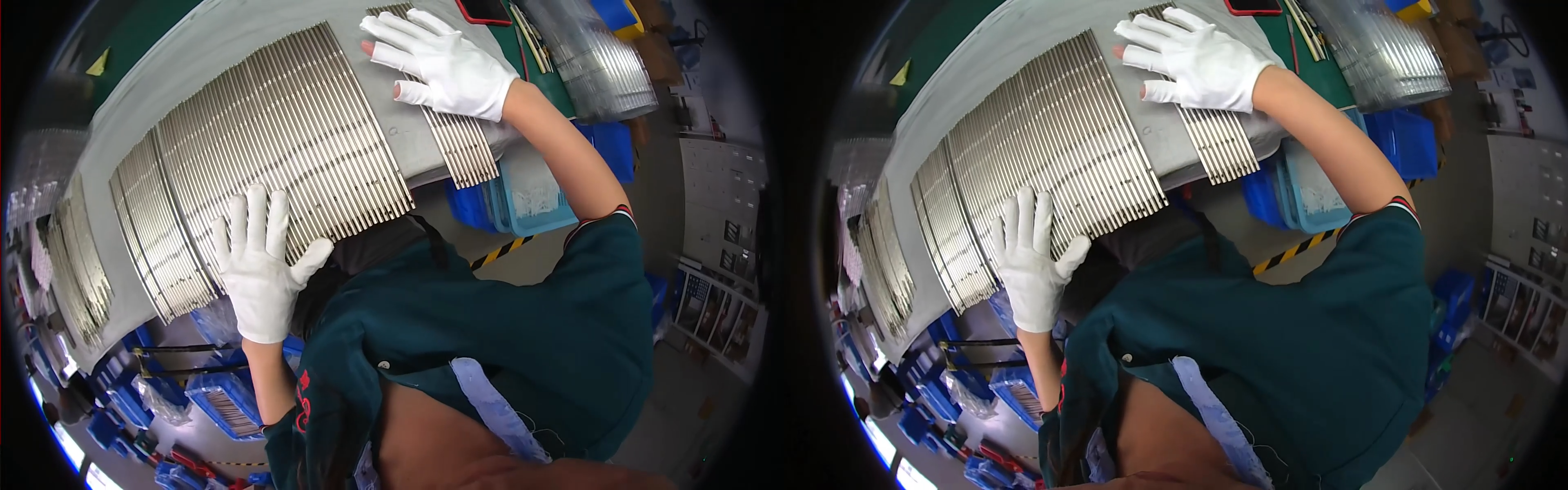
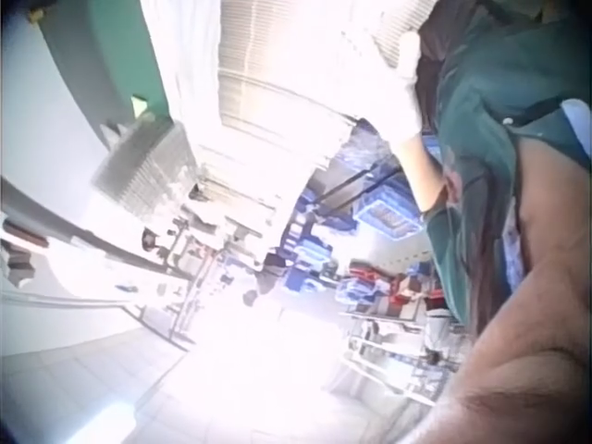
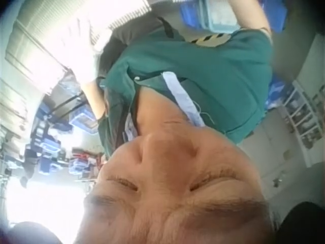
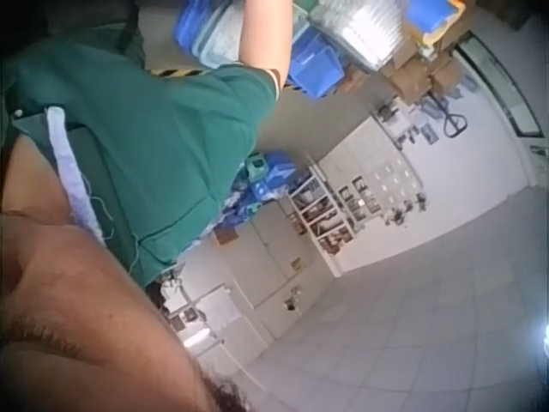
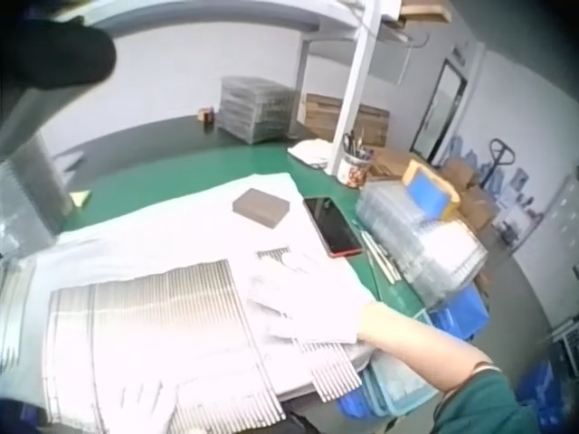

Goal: Aligning small metal rods into uniform groups on a workbench surface for sorting.

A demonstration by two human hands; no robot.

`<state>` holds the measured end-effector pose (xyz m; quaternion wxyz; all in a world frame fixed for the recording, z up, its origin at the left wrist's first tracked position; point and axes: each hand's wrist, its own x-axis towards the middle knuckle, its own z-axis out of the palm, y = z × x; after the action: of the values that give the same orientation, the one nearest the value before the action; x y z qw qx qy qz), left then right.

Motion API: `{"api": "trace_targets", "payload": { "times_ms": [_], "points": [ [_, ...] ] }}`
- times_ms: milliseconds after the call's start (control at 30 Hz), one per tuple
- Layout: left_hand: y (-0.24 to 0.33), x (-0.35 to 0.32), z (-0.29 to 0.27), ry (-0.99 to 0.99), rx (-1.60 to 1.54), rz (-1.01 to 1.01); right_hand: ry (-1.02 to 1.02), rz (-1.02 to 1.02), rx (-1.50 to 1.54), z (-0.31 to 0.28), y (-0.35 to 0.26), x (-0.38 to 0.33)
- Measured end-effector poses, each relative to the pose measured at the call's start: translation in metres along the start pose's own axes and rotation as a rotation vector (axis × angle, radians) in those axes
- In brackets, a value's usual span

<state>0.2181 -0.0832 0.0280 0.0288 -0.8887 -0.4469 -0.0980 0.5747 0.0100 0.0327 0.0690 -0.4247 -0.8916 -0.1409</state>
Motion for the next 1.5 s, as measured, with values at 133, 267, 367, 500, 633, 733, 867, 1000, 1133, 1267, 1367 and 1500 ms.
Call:
{"api": "trace_targets", "payload": {
  "times_ms": [133, 267, 367, 500, 633, 733, 867, 1000, 1133, 1267, 1367, 1500],
  "points": [
    [0.001, 0.000, -0.002, -0.018, 0.028, -0.002, 0.126, -0.147, 0.280, 0.003, -0.036, 0.039],
    [-0.007, -0.007, 0.000, -0.083, 0.077, -0.023, 0.114, -0.227, 0.394, 0.009, -0.073, 0.088],
    [-0.005, -0.005, 0.003, -0.048, 0.063, 0.009, 0.102, -0.234, 0.387, 0.016, -0.076, 0.094],
    [-0.005, -0.006, 0.003, -0.067, 0.076, 0.018, -0.014, -0.192, 0.354, 0.015, -0.068, 0.082],
    [-0.004, -0.005, 0.001, -0.080, 0.071, 0.006, -0.070, -0.141, 0.285, 0.011, -0.052, 0.063],
    [-0.004, -0.004, 0.002, -0.030, 0.049, 0.007, -0.071, -0.134, 0.264, 0.013, -0.038, 0.050],
    [-0.005, -0.005, 0.003, -0.013, 0.055, 0.007, -0.092, -0.138, 0.260, 0.008, -0.037, 0.049],
    [-0.005, -0.005, 0.005, -0.013, 0.034, 0.008, -0.054, -0.168, 0.282, 0.014, -0.051, 0.064],
    [-0.005, -0.005, 0.006, -0.013, 0.047, 0.022, -0.013, -0.216, 0.309, 0.023, -0.067, 0.083],
    [-0.005, -0.005, 0.007, -0.022, 0.047, 0.012, -0.023, -0.229, 0.325, 0.020, -0.069, 0.086],
    [-0.007, -0.008, 0.006, -0.020, 0.061, 0.004, -0.078, -0.209, 0.306, 0.017, -0.063, 0.082],
    [-0.003, -0.001, 0.002, -0.015, 0.017, 0.008, -0.084, -0.151, 0.225, 0.008, -0.039, 0.053]
  ]
}}
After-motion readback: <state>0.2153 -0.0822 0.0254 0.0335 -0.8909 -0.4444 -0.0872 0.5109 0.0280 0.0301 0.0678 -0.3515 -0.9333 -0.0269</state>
